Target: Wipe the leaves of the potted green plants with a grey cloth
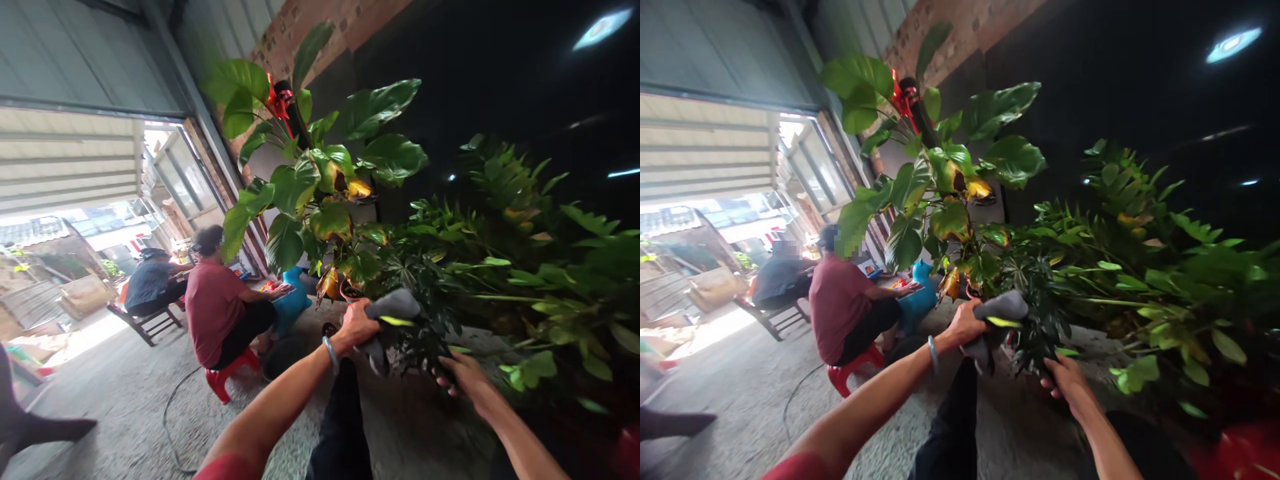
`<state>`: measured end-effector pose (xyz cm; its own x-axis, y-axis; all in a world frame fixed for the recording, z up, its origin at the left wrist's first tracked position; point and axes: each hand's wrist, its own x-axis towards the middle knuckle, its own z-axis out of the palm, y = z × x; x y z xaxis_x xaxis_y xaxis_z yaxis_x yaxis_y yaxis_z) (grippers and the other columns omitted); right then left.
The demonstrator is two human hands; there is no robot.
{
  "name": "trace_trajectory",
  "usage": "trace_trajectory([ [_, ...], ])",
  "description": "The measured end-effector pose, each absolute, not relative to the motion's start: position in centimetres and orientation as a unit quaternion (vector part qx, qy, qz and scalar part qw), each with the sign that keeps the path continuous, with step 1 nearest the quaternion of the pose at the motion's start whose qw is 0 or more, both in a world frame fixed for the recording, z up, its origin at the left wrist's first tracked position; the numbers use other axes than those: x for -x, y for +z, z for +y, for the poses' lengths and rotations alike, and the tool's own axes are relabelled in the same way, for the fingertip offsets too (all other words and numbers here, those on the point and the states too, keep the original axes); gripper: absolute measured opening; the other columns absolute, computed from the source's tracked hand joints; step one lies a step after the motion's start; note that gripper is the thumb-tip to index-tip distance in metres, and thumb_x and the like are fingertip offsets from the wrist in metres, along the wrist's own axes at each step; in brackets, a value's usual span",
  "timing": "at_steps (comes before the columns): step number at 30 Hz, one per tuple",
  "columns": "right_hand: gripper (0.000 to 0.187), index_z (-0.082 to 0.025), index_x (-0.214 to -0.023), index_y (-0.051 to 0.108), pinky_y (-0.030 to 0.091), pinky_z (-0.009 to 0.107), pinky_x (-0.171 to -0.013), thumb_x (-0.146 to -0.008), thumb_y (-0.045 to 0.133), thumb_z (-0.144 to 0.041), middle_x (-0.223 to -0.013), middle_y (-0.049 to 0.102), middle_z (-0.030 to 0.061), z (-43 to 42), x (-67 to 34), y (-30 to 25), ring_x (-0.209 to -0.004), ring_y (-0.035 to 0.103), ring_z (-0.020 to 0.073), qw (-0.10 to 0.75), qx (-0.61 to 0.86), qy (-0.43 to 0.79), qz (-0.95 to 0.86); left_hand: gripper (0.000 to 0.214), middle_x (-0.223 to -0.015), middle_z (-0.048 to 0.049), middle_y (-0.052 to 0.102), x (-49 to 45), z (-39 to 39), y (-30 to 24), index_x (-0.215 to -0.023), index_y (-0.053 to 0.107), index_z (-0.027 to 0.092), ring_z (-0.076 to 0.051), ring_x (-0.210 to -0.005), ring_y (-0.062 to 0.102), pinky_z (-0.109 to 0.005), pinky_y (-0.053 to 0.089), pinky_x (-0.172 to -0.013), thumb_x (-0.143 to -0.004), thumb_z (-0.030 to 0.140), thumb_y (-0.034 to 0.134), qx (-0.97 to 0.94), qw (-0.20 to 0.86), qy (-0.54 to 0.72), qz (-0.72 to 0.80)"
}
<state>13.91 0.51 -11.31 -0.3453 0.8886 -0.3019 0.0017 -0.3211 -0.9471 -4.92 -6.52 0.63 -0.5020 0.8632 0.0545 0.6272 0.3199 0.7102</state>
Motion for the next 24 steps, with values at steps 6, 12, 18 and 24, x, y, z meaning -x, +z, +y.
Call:
trace_trajectory([
  [6, 0.011, -0.018, -0.071, 0.059, 0.038, 0.022, -0.039, -0.082, 0.058, -0.020, -0.052, 0.058, -0.0040, 0.1, -13.2, -10.0, -0.043, 0.055, 0.0120, 0.289, 0.519, 0.668, -0.448, 0.028, -0.067, 0.0049, 0.056, 2.7, -5.3, -1.6, -0.080, 0.063, 0.018, -0.012, -0.066, 0.050, -0.021, 0.038, -0.059, -0.054, 0.012, 0.071, -0.448, 0.196, 0.337, 0.805],
  [12, 0.015, -0.016, -0.075, 0.059, 0.037, 0.021, -0.042, -0.089, 0.056, -0.016, -0.057, 0.056, -0.0066, 0.3, -14.0, -9.5, -0.045, 0.052, 0.0087, 0.244, 0.552, 0.663, -0.443, 0.024, -0.057, 0.0078, 0.048, 4.5, -9.0, -0.6, -0.068, 0.060, 0.017, -0.010, -0.060, 0.046, -0.020, 0.034, -0.053, -0.048, 0.013, 0.073, -0.496, 0.284, 0.306, 0.761],
  [18, 0.012, -0.020, -0.071, 0.060, 0.039, 0.025, -0.043, -0.082, 0.057, -0.019, -0.057, 0.062, -0.0031, 0.0, -13.8, -8.9, -0.052, 0.062, 0.0155, 0.298, 0.515, 0.665, -0.452, 0.025, -0.068, 0.0051, 0.053, 4.4, -5.2, 0.7, -0.081, 0.059, 0.019, -0.011, -0.067, 0.048, -0.021, 0.037, -0.062, -0.058, 0.017, 0.069, -0.431, 0.132, 0.419, 0.788],
  [24, 0.011, -0.018, -0.068, 0.061, 0.039, 0.025, -0.043, -0.077, 0.057, -0.012, -0.046, 0.053, -0.0072, 0.3, -12.9, -10.1, -0.040, 0.050, 0.0121, 0.266, 0.519, 0.653, -0.484, 0.027, -0.060, 0.0069, 0.049, 2.9, -7.8, -3.6, -0.070, 0.060, 0.017, -0.011, -0.063, 0.046, -0.021, 0.035, -0.056, -0.046, 0.009, 0.070, -0.487, 0.294, 0.301, 0.766],
])
